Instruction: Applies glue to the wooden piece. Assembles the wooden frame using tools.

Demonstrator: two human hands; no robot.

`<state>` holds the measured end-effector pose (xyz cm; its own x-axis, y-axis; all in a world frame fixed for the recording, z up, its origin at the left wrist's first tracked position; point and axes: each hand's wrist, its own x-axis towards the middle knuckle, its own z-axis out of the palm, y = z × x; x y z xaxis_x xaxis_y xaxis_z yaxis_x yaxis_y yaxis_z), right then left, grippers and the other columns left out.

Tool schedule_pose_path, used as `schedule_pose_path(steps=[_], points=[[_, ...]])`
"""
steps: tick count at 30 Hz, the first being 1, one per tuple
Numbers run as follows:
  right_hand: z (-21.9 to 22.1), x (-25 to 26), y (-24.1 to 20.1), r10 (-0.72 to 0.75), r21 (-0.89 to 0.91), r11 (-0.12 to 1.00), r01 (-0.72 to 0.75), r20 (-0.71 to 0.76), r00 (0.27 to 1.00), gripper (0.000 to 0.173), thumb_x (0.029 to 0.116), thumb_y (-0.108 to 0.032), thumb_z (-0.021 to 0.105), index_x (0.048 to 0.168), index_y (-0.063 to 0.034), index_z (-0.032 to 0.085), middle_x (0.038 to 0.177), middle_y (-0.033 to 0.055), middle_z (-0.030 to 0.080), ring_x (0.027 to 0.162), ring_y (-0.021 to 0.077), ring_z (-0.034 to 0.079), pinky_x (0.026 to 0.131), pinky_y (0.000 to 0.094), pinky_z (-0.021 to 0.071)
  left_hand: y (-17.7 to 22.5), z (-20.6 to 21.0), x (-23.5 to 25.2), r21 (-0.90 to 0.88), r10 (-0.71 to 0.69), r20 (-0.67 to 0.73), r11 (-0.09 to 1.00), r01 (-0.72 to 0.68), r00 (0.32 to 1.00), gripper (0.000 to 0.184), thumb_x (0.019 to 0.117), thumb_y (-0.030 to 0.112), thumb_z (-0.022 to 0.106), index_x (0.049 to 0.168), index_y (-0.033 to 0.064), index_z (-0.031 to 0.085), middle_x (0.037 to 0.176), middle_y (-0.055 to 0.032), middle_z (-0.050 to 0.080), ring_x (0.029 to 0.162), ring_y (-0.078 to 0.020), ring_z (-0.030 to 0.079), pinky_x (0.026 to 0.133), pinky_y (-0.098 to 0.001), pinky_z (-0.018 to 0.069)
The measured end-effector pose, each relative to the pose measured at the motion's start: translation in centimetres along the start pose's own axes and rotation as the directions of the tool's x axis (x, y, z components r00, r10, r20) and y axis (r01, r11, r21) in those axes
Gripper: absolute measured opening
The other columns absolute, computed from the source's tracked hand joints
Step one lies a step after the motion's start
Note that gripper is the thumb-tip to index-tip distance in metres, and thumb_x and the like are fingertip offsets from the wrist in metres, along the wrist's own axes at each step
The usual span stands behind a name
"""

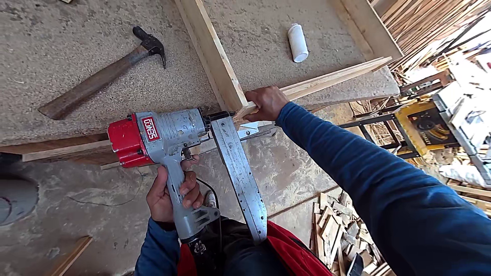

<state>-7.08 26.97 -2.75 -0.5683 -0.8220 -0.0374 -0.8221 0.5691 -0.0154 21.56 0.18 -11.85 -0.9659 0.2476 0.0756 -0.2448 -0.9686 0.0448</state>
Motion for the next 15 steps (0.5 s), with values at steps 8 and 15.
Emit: schedule_pose_path(steps=[8, 15], points=[[-1.1, -0.5, -0.4, 0.063, 0.016, 0.998, -0.064, 0.062, 0.996, 0.049, 0.0786, -0.044, 0.084, 0.11, -0.0101, 0.068, 0.089, 0.0147, 0.071, 0.082, 0.0376, 0.071, 0.07, 0.0617, 0.0562, 0.8, 1.4, 0.0, 0.304, 0.195, -0.109, 0.94, -0.154, 0.975, 0.062, 0.0944, 0.054, 0.059, 0.133, 0.0061, 0.06, 0.076, -0.0052, 0.065, 0.06, -0.0179, 0.064, 0.06, -0.039, 0.0587], [0.1, -0.5, 0.0, 0.033, 0.053, 0.998, -0.029, -0.06, 0.998, 0.042, 0.0739, -0.04, 0.088, 0.101, -0.0142, 0.071, 0.083, 0.0062, 0.071, 0.077, 0.0287, 0.071, 0.065, 0.0548, 0.0581, 10.0, 11.9, -0.5, 0.985, 0.522, -0.167, 0.116, 0.124, 0.837, 0.051, 0.0929, 0.01, 0.055, 0.14, -0.0039, 0.041, 0.088, -0.0117, 0.067, 0.067, -0.0266, 0.068, 0.057, -0.0427, 0.0613]])
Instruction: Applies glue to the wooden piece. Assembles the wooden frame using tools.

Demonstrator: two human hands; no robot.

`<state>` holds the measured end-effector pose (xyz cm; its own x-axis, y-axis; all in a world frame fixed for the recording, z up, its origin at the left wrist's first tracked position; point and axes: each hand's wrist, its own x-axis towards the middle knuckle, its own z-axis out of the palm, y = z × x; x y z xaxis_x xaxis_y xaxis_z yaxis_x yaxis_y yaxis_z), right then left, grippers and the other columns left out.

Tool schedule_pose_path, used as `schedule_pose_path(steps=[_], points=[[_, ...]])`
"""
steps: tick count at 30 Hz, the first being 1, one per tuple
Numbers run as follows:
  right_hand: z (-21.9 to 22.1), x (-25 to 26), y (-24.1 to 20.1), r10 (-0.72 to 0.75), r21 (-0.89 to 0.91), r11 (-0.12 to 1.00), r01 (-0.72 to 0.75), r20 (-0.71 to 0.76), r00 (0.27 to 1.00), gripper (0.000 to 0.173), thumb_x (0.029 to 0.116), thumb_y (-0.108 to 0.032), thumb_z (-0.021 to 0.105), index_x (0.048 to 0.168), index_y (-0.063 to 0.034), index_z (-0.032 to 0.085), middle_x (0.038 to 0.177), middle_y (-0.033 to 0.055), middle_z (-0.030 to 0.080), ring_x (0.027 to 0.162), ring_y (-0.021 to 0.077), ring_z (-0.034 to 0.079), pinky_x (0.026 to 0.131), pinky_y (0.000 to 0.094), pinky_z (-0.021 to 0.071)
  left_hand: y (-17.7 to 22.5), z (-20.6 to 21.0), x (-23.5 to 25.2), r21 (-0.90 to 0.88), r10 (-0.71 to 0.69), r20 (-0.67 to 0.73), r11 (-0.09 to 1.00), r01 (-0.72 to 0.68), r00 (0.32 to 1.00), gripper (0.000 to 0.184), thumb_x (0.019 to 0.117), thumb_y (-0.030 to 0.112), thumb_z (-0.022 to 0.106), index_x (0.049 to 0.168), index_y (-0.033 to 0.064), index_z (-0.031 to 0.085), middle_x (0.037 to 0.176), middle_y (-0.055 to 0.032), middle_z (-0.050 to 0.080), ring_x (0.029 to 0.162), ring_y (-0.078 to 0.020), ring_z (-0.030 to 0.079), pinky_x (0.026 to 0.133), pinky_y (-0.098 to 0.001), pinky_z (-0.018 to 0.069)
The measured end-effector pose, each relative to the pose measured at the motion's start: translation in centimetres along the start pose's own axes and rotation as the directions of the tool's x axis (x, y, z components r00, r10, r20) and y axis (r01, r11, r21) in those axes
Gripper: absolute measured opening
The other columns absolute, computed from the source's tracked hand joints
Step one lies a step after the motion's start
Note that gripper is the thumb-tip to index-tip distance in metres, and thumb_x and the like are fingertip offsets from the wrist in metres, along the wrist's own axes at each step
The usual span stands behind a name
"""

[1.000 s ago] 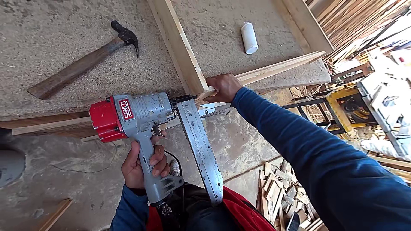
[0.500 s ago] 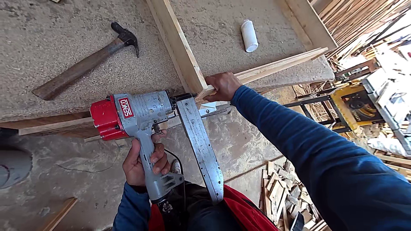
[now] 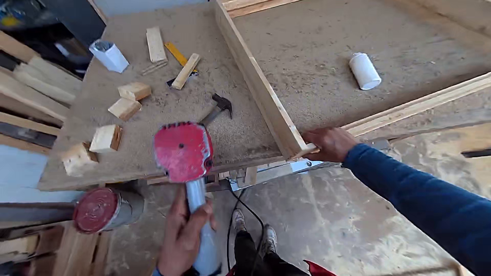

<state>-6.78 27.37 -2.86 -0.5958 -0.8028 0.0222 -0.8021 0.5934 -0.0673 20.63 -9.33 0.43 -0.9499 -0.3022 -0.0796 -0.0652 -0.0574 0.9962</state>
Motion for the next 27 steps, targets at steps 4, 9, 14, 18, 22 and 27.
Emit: schedule_pose_path(steps=[4, 9, 14, 18, 22, 27], points=[[0.3, -0.3, 0.0, 0.042, -0.02, 0.999, -0.041, 0.035, 0.999, 0.043, 0.0748, -0.045, 0.086, 0.102, -0.0162, 0.07, 0.085, 0.0045, 0.071, 0.08, 0.0271, 0.071, 0.069, 0.0527, 0.0589, 4.9, -5.0, 4.2, 0.677, 0.002, -0.1, 0.733, 0.067, 0.995, 0.08, 0.0938, 0.033, 0.069, 0.161, 0.0161, 0.03, 0.087, -0.0083, 0.073, 0.065, -0.0233, 0.072, 0.059, -0.0465, 0.0643], [0.6, -0.2, 0.6, -0.023, -0.054, 0.998, 0.022, -0.024, 0.999, 0.039, 0.0758, -0.046, 0.084, 0.095, -0.0159, 0.068, 0.077, 0.0015, 0.066, 0.07, 0.0216, 0.068, 0.064, 0.0449, 0.0572, 4.9, -10.3, 15.8, 0.956, -0.024, -0.125, 0.265, 0.127, 0.992, 0.075, 0.098, 0.039, 0.066, 0.162, 0.0181, 0.033, 0.106, -0.0286, 0.07, 0.092, -0.0489, 0.069, 0.082, -0.0742, 0.0504], [0.4, -0.3, 0.6, 0.012, -0.009, 1.0, -0.011, 0.03, 0.999, 0.042, 0.077, -0.045, 0.085, 0.102, -0.015, 0.069, 0.084, 0.0042, 0.068, 0.076, 0.0251, 0.07, 0.069, 0.048, 0.0581, 0.5, -9.5, 20.3, 0.999, 0.099, -0.049, -0.017, 0.051, 0.994, 0.054, 0.1007, 0.028, 0.06, 0.151, 0.0116, 0.05, 0.121, -0.0358, 0.063, 0.106, -0.0604, 0.062, 0.08, -0.0787, 0.0479], [0.2, -0.4, 0.2, 0.033, 0.031, 0.999, -0.034, 0.023, 0.999, 0.043, 0.0767, -0.041, 0.085, 0.102, -0.0098, 0.068, 0.085, 0.0111, 0.07, 0.076, 0.0327, 0.07, 0.067, 0.0547, 0.057, -3.5, -4.2, 20.0, 0.967, 0.211, 0.239, 0.033, -0.252, 0.948, 0.054, 0.1016, 0.04, 0.056, 0.144, 0.0069, 0.056, 0.145, -0.0225, 0.054, 0.131, -0.0472, 0.053, 0.099, -0.0692, 0.0458], [0.2, -0.5, 0.2, 0.02, 0.032, 0.999, -0.021, 0.011, 1.0, 0.043, 0.0785, -0.044, 0.081, 0.097, -0.008, 0.068, 0.081, 0.011, 0.069, 0.074, 0.0316, 0.07, 0.064, 0.0528, 0.0569, -4.7, 0.3, 22.3, 0.977, 0.086, 0.122, 0.166, -0.135, 0.989, 0.053, 0.1032, 0.03, 0.058, 0.151, 0.0102, 0.048, 0.139, -0.0358, 0.051, 0.127, -0.062, 0.047, 0.09, -0.0783, 0.0441], [0.4, -0.4, 0.7, -0.014, 0.013, 1.0, 0.014, 0.002, 1.0, 0.043, 0.0804, -0.046, 0.08, 0.099, -0.0091, 0.07, 0.085, 0.0103, 0.071, 0.077, 0.0304, 0.071, 0.066, 0.052, 0.0581, -1.2, 5.6, 17.0, 0.973, -0.067, 0.009, 0.23, 0.007, 0.998, 0.056, 0.1023, 0.026, 0.055, 0.152, 0.0018, 0.042, 0.121, -0.0373, 0.062, 0.102, -0.06, 0.064, 0.078, -0.0759, 0.0506]])
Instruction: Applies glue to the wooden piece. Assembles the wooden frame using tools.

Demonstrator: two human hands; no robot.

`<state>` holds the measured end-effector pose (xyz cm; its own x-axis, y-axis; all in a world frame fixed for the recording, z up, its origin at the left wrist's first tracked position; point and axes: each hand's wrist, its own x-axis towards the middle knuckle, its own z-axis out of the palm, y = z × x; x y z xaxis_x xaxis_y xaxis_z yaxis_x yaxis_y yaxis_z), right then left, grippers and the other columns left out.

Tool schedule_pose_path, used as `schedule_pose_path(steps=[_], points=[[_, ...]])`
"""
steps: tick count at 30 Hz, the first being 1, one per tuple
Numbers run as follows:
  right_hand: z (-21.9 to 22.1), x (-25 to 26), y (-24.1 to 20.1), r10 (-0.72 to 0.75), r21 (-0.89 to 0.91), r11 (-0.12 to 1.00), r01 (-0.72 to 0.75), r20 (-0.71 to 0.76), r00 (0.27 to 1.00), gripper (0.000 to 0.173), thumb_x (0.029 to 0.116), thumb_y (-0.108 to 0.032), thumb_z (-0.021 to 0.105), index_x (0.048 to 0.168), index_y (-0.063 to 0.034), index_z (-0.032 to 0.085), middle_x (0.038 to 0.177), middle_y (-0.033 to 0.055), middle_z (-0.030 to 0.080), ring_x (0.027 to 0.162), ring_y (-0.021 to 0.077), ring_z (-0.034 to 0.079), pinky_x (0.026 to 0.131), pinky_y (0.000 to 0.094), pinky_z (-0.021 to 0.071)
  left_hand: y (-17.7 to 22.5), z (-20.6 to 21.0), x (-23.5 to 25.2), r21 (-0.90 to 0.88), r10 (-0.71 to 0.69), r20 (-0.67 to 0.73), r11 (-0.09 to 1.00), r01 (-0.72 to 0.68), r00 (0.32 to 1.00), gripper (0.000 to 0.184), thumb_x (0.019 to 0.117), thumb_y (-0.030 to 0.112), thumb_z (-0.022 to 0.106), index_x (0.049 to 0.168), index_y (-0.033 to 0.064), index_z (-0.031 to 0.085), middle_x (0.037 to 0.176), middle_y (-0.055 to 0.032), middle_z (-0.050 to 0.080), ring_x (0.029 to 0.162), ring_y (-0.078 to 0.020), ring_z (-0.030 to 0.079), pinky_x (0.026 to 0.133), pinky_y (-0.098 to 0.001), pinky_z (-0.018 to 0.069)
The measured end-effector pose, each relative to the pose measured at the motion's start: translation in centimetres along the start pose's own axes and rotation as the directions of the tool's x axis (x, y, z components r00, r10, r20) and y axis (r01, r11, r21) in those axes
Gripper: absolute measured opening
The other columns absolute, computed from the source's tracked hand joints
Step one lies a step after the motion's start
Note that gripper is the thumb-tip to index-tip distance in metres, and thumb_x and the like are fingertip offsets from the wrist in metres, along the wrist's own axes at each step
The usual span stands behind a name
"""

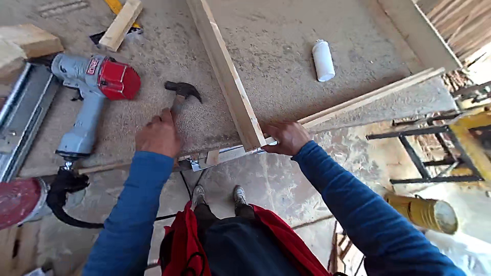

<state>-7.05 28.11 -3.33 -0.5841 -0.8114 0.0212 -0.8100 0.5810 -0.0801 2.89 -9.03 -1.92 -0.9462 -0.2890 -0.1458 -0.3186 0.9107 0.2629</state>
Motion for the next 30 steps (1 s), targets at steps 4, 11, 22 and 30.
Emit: schedule_pose_path(steps=[4, 11, 22, 30], points=[[0.2, 0.1, 0.1, -0.006, 0.007, 1.0, 0.006, -0.001, 1.0, 0.044, 0.081, -0.047, 0.08, 0.101, -0.0085, 0.07, 0.087, 0.0107, 0.072, 0.077, 0.0313, 0.071, 0.067, 0.054, 0.0581, 1.9, 5.8, -10.8, -0.635, -0.044, 0.124, 0.764, 0.113, 0.991, 0.041, 0.1059, 0.021, 0.043, 0.144, 0.0092, 0.048, 0.088, -0.0124, 0.069, 0.063, -0.0261, 0.068, 0.057, -0.0479, 0.0612], [-5.1, -1.5, 6.3, 0.058, -0.023, 0.998, -0.055, 0.204, 0.977, 0.094, 0.0708, -0.067, 0.082, 0.146, -0.0172, 0.053, 0.115, 0.0132, 0.073, 0.093, 0.0387, 0.073, 0.073, 0.0667, 0.0571, 5.8, 12.5, -22.6, -0.941, -0.38, 0.298, -0.271, 0.203, 0.876, 0.045, 0.1083, 0.017, 0.047, 0.153, 0.0252, 0.043, 0.086, -0.0088, 0.065, 0.051, -0.0159, 0.059, 0.042, -0.03, 0.0544], [-2.8, -4.9, 12.7, 0.228, -0.196, 0.962, -0.19, 0.194, 0.954, 0.075, 0.0688, -0.069, 0.084, 0.112, -0.01, 0.072, 0.079, 0.0243, 0.071, 0.076, 0.0486, 0.07, 0.066, 0.0712, 0.0525, 17.8, 16.8, -20.9, -0.95, -0.246, 0.312, -0.093, 0.298, 0.918, 0.063, 0.1101, 0.027, 0.048, 0.165, 0.0337, 0.018, 0.074, -0.0083, 0.061, 0.045, -0.0186, 0.055, 0.042, -0.0357, 0.0532], [-2.4, -4.9, 13.0, 0.203, -0.194, 0.966, -0.168, 0.173, 0.964, 0.074, 0.0682, -0.073, 0.081, 0.109, -0.0118, 0.072, 0.075, 0.0202, 0.071, 0.073, 0.0445, 0.071, 0.064, 0.0684, 0.053, 13.6, 15.1, -20.8, -0.968, -0.811, 0.063, -0.191, -0.162, 0.582, 0.057, 0.1128, 0.027, 0.037, 0.164, 0.0317, 0.012, 0.081, 0.0002, 0.059, 0.049, -0.0131, 0.058, 0.043, -0.0316, 0.056]])
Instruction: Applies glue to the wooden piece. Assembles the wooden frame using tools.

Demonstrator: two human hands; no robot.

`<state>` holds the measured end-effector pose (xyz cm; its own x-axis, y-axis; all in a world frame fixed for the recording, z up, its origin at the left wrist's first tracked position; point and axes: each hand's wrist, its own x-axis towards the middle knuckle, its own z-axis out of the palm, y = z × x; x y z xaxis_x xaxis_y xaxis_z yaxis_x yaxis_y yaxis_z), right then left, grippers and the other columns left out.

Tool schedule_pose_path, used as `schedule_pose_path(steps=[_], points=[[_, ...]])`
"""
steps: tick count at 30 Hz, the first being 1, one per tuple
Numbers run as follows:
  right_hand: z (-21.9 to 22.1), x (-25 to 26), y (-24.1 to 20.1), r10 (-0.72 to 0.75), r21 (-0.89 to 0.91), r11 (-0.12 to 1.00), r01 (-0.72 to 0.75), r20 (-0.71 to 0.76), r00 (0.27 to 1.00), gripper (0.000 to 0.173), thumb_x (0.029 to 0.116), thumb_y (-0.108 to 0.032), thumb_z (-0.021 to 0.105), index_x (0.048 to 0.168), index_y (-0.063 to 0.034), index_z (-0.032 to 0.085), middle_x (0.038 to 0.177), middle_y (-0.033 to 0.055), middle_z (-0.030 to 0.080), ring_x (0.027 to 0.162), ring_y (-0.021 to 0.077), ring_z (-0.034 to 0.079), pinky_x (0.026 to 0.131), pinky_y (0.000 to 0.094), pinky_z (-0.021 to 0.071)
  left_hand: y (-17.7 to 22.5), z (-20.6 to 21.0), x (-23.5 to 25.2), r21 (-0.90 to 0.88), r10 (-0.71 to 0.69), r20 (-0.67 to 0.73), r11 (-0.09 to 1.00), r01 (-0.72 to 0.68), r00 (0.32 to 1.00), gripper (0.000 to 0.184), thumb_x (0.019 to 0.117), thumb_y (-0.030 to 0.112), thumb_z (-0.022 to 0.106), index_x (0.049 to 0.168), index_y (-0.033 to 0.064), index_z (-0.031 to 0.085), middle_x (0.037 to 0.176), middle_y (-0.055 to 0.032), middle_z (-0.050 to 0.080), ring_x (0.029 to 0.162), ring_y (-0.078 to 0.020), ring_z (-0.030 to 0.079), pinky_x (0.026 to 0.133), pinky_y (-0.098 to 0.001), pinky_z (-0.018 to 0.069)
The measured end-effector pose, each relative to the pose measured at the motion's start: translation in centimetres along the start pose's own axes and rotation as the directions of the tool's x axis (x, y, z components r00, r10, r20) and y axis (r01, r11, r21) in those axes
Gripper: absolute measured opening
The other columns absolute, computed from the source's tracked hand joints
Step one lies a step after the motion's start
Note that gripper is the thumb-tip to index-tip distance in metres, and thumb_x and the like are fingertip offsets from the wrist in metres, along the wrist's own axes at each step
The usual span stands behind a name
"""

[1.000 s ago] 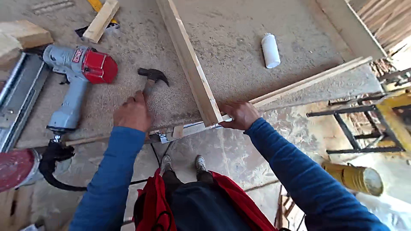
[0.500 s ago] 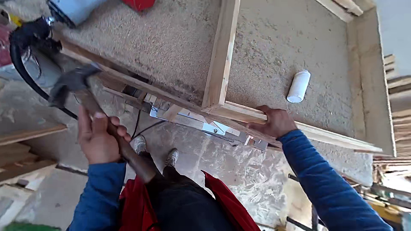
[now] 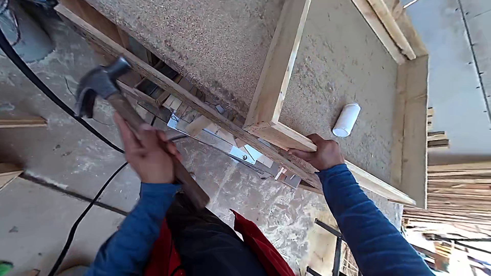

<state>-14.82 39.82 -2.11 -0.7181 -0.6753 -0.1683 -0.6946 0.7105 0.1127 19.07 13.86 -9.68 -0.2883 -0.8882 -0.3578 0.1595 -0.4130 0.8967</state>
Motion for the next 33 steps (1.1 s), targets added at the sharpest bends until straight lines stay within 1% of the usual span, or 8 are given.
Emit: schedule_pose_path(steps=[4, 7, 11, 16, 19, 23, 27, 33], points=[[-0.3, 0.0, -0.6, 0.012, 0.013, 1.0, -0.012, 0.014, 1.0, 0.072, 0.0683, -0.07, 0.083, 0.108, -0.0115, 0.073, 0.076, 0.0208, 0.071, 0.074, 0.045, 0.071, 0.065, 0.0688, 0.0531, -3.5, 2.3, -4.1, 0.328, -0.257, 0.524, 0.941, 0.085, 0.812, 0.066, 0.1087, 0.025, 0.051, 0.166, 0.0333, 0.018, 0.07, -0.0062, 0.062, 0.045, -0.0182, 0.057, 0.042, -0.0356, 0.0538], [-0.2, 0.4, -0.6, -0.009, 0.001, 1.0, 0.009, 0.005, 1.0, 0.07, 0.0683, -0.071, 0.083, 0.105, -0.0124, 0.073, 0.074, 0.0184, 0.07, 0.071, 0.0425, 0.071, 0.063, 0.0666, 0.0536, -0.5, 0.4, -1.7, 0.222, -0.233, 0.42, 0.963, 0.15, 0.877, 0.059, 0.1076, 0.02, 0.053, 0.162, 0.0291, 0.032, 0.079, -0.0074, 0.065, 0.048, -0.0181, 0.058, 0.041, -0.0342, 0.0542], [-0.2, 0.2, -0.6, -0.01, -0.016, 1.0, 0.011, 0.01, 1.0, 0.073, 0.0685, -0.073, 0.081, 0.106, -0.0106, 0.072, 0.073, 0.0195, 0.07, 0.071, 0.0428, 0.071, 0.063, 0.0661, 0.0535, 1.9, 0.2, -0.6, -0.012, 0.05, 0.075, 0.999, -0.049, 0.996, 0.06, 0.1112, 0.023, 0.041, 0.165, 0.0305, 0.014, 0.08, -0.001, 0.058, 0.048, -0.0147, 0.057, 0.041, -0.0319, 0.0552], [-0.2, 0.3, -0.7, -0.025, -0.005, 1.0, 0.025, 0.011, 1.0, 0.072, 0.0691, -0.073, 0.081, 0.104, -0.0106, 0.072, 0.071, 0.019, 0.069, 0.069, 0.0423, 0.07, 0.061, 0.0659, 0.0531, -1.1, 2.2, -3.9, 0.315, -0.068, 0.634, 0.933, -0.176, 0.771, 0.067, 0.1062, 0.029, 0.054, 0.164, 0.0374, 0.022, 0.068, -0.0034, 0.063, 0.044, -0.016, 0.057, 0.042, -0.0356, 0.0542], [-0.3, 0.6, -0.8, -0.039, -0.013, 0.999, 0.039, 0.001, 0.999, 0.071, 0.0693, -0.073, 0.08, 0.103, -0.0111, 0.072, 0.07, 0.0181, 0.069, 0.069, 0.0417, 0.07, 0.06, 0.0653, 0.0529, 1.4, 0.4, -1.7, 0.187, -0.01, 0.493, 0.978, -0.095, 0.87, 0.062, 0.1071, 0.023, 0.053, 0.162, 0.0361, 0.028, 0.078, -0.0053, 0.063, 0.045, -0.0178, 0.056, 0.04, -0.0339, 0.0537], [-0.1, 0.6, -0.7, -0.016, -0.007, 1.0, 0.016, 0.015, 1.0, 0.073, 0.0685, -0.076, 0.078, 0.103, -0.0117, 0.072, 0.072, 0.0184, 0.069, 0.07, 0.0422, 0.07, 0.061, 0.0656, 0.0529, -0.2, 1.0, -2.8, 0.219, 0.055, 0.371, 0.965, -0.145, 0.927, 0.067, 0.1098, 0.024, 0.044, 0.166, 0.0332, 0.008, 0.078, -0.0031, 0.061, 0.048, -0.0169, 0.059, 0.043, -0.037, 0.0572], [-0.4, 0.3, -0.4, 0.015, 0.012, 1.0, -0.016, 0.044, 0.999, 0.073, 0.0682, -0.074, 0.081, 0.104, -0.0114, 0.072, 0.074, 0.0202, 0.07, 0.073, 0.0441, 0.07, 0.064, 0.0674, 0.0529, -1.4, 1.7, -3.4, 0.47, -0.322, 0.555, 0.882, 0.03, 0.767, 0.068, 0.1068, 0.025, 0.055, 0.165, 0.0352, 0.021, 0.073, -0.0079, 0.063, 0.048, -0.0183, 0.059, 0.045, -0.0347, 0.0558], [-1.8, 3.1, -4.2, 0.095, 0.08, 0.992, -0.102, 0.094, 0.991, 0.076, 0.0681, -0.075, 0.08, 0.111, -0.0121, 0.072, 0.087, 0.0237, 0.072, 0.086, 0.0482, 0.07, 0.072, 0.0708, 0.0527, 1.5, -1.7, -1.8, 0.493, -0.109, 0.392, 0.863, -0.108, 0.913, 0.045, 0.1035, 0.023, 0.055, 0.146, 0.0129, 0.045, 0.067, -0.009, 0.061, 0.045, -0.0235, 0.06, 0.041, -0.0405, 0.0569]])
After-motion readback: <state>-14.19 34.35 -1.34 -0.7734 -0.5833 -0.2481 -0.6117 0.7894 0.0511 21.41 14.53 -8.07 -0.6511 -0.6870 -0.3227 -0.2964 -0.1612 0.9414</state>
